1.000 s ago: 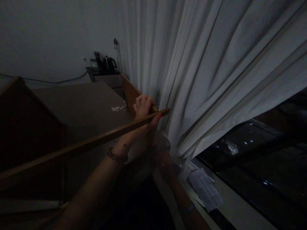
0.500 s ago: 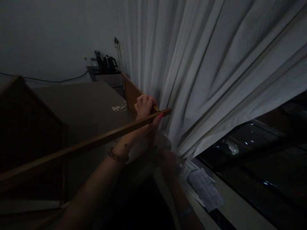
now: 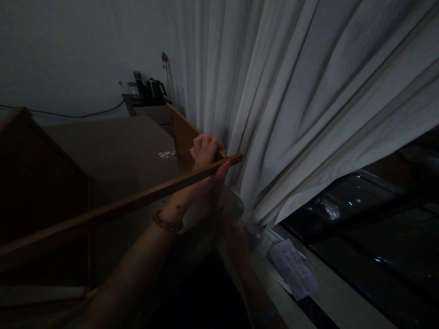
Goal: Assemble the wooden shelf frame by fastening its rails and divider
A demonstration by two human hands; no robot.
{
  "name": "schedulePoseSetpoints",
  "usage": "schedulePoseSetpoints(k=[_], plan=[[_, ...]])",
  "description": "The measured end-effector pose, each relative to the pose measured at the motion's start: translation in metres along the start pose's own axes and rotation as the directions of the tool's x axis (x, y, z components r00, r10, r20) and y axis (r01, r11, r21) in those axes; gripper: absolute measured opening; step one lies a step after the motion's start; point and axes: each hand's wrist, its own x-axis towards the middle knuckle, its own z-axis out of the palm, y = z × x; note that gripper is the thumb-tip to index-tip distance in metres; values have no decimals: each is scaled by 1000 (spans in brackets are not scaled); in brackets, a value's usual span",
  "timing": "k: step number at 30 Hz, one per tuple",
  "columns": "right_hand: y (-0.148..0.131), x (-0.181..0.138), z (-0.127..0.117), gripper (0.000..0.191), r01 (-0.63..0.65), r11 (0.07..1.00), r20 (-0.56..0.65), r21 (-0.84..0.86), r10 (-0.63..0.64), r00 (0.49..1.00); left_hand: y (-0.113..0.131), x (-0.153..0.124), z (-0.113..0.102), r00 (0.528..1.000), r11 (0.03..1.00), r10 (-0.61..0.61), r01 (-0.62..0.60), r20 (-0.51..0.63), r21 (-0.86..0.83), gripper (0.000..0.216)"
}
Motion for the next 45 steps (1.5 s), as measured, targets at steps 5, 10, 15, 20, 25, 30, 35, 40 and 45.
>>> schedulePoseSetpoints(k=[5, 10, 15, 20, 25, 30, 35, 40, 45], plan=[[-2, -2, 2, 50, -60, 995, 60, 84, 55, 997, 4, 0, -7, 999, 999, 21, -19, 43, -35, 61], [0, -1, 2, 36, 5, 997, 44, 74, -8, 999, 4, -1, -9, 998, 999, 33, -31, 50, -43, 65], [6, 2, -2, 18, 183, 983, 28, 1, -183, 983, 4, -2, -7, 999, 999, 34, -33, 35, -33, 67], [21, 6, -9, 24, 427, 896, 144, -127, -409, 901, 0, -1, -3, 999, 999, 37, -36, 18, -25, 66], [32, 13, -15, 36, 602, 758, 259, -250, -547, 796, -8, -1, 4, 1000, 1000, 17, -17, 5, 3, 48], [32, 36, -27, 27, 742, 575, 355, -345, -651, 671, -7, -1, 6, 1000, 1000, 13, -13, -18, 6, 45], [26, 56, -37, 9, 850, 429, 451, -305, -722, 526, -5, -1, 4, 1000, 1000, -2, 2, 18, 5, 47], [28, 52, -36, 12, 849, 420, 442, -321, -726, 526, -2, -2, 0, 999, 999, 18, -16, 32, -38, 58], [39, 54, -27, 13, 850, 428, 430, -307, -735, 525, 1, 0, -6, 998, 998, 26, -21, 63, -65, 64]])
